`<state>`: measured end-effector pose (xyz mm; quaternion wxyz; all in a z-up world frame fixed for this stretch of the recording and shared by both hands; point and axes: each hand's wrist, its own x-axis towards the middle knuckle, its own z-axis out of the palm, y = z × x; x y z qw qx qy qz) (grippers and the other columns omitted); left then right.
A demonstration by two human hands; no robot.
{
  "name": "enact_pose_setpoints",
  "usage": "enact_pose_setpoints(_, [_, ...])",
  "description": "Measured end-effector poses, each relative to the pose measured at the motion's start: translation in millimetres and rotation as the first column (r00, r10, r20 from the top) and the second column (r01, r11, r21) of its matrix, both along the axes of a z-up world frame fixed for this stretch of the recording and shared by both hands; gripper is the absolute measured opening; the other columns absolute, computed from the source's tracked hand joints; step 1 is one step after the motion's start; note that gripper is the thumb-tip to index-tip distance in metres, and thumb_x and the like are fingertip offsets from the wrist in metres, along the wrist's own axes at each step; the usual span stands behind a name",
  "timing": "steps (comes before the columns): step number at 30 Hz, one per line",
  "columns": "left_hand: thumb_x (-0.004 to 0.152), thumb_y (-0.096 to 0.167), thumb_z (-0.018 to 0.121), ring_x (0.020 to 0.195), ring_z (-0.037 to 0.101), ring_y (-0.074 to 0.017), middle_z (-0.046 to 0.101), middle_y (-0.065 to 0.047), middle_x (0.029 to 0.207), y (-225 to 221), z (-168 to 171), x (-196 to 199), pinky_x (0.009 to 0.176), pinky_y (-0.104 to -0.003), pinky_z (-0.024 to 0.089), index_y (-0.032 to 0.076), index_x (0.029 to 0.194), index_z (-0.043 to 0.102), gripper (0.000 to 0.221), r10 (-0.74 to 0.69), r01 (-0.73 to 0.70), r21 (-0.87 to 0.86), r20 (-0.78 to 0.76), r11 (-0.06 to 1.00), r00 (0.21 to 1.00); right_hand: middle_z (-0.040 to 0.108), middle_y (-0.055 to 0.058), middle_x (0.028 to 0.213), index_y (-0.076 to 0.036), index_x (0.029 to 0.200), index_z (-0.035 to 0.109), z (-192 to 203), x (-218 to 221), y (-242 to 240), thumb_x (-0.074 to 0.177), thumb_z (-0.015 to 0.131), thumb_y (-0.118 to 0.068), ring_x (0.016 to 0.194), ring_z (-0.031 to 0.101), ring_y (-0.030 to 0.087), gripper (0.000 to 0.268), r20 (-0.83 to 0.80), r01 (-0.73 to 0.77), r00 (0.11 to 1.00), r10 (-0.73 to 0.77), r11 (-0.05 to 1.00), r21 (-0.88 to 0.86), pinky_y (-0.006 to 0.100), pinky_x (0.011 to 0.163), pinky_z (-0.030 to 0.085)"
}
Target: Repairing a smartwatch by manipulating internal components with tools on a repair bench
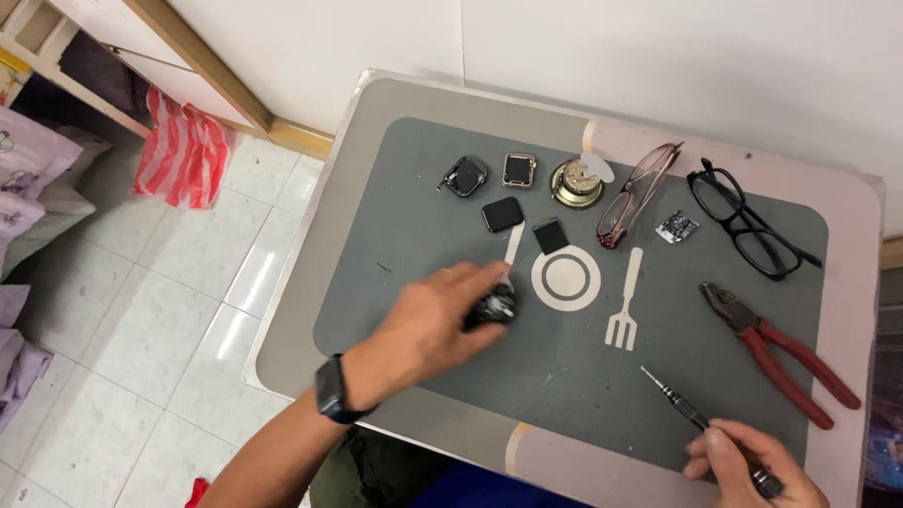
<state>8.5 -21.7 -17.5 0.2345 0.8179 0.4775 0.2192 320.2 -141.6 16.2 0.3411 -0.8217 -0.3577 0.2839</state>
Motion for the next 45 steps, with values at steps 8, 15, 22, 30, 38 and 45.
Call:
enact_pose_setpoints(8, [0.089, 0.030, 0.078, 0.100, 0.069, -0.0312, 0.067, -0.009, 0.122, 3.0, 20.5, 56.8, 0.079, -0.045, 0.057, 0.011, 0.145, 0.051, 0.066, -0.353, 0.347, 0.088, 0.060, 0.934, 0.934, 0.069, 0.030, 0.093, 0.014, 0.126, 0.065, -9.2, -2.6, -2.7, 0.106, 0.063, 0.005, 0.082, 0.070, 0.034, 0.021, -0.082, -0.010, 0.996, 0.030, 0.972, 0.236, 0.042, 0.080, 0.060])
enact_pose_setpoints(15, [0.090, 0.043, 0.076, 0.082, 0.064, -0.0268, 0.064, -0.004, 0.110, 13.6, 0.8, 68.6, 0.053, -0.041, 0.050, 0.012, 0.141, 0.055, 0.063, -0.386, 0.391, 0.230, -0.066, 0.891, 0.920, 0.065, 0.037, 0.099, 0.017, 0.133, 0.058, -17.6, 5.5, -4.4, 0.109, 0.053, 0.007, 0.083, 0.067, 0.039, 0.026, -0.153, -0.014, 0.986, 0.069, 0.942, 0.335, 0.048, 0.084, 0.061])
enact_pose_setpoints(22, [0.103, 0.038, 0.061, 0.088, 0.074, -0.0248, 0.074, -0.010, 0.099, 38.6, 17.9, 37.8, 0.071, -0.037, 0.062, 0.008, 0.118, 0.065, 0.034, -0.213, 0.133, 0.472, 0.120, 0.872, 0.970, 0.065, 0.036, 0.102, 0.017, 0.136, 0.057, -27.4, 11.5, -4.0, 0.106, 0.053, 0.009, 0.072, 0.064, 0.038, 0.031, -0.175, -0.012, 0.981, 0.083, 0.928, 0.373, 0.048, 0.080, 0.060])
enact_pose_setpoints(30, [0.085, 0.048, 0.076, 0.101, 0.055, -0.0367, 0.060, -0.010, 0.111, 119.4, 1.0, -23.0, 0.069, -0.053, 0.052, 0.013, 0.115, 0.072, 0.046, 0.454, -0.431, 0.177, -0.123, 0.885, 0.883, 0.048, 0.027, 0.133, -0.007, 0.165, 0.033, -58.7, 66.0, -2.8, 0.103, 0.029, 0.006, 0.100, 0.047, 0.049, 0.064, -0.707, 0.179, 0.702, 0.083, 0.941, 0.288, 0.061, 0.094, 0.038])
enact_pose_setpoints(38, [0.088, 0.036, 0.078, 0.085, 0.068, -0.0315, 0.070, -0.010, 0.095, 114.5, -1.0, -37.3, 0.070, -0.045, 0.054, 0.006, 0.116, 0.069, 0.042, 0.126, -0.119, 0.310, -0.003, 0.943, 0.992, 0.041, 0.005, 0.074, -0.008, 0.100, 0.059, 22.5, 4.0, 80.4, 0.094, 0.054, -0.007, 0.053, 0.031, 0.015, 0.008, -0.780, -0.061, 0.318, 0.539, 0.833, 0.550, 0.033, 0.050, 0.023])
enact_pose_setpoints(45, [0.086, 0.023, 0.087, 0.090, 0.078, -0.0230, 0.074, -0.020, 0.122, 59.8, 40.2, 15.1, 0.081, -0.027, 0.068, 0.001, 0.132, 0.060, 0.057, -0.318, 0.178, 0.319, 0.471, 0.931, 0.822, 0.061, 0.013, 0.064, 0.004, 0.133, 0.064, 7.8, -55.1, 117.9, 0.095, 0.062, -0.017, 0.042, 0.033, 0.006, 0.043, -0.580, -0.296, 0.627, 0.520, 0.848, 0.439, 0.022, 0.037, 0.027])
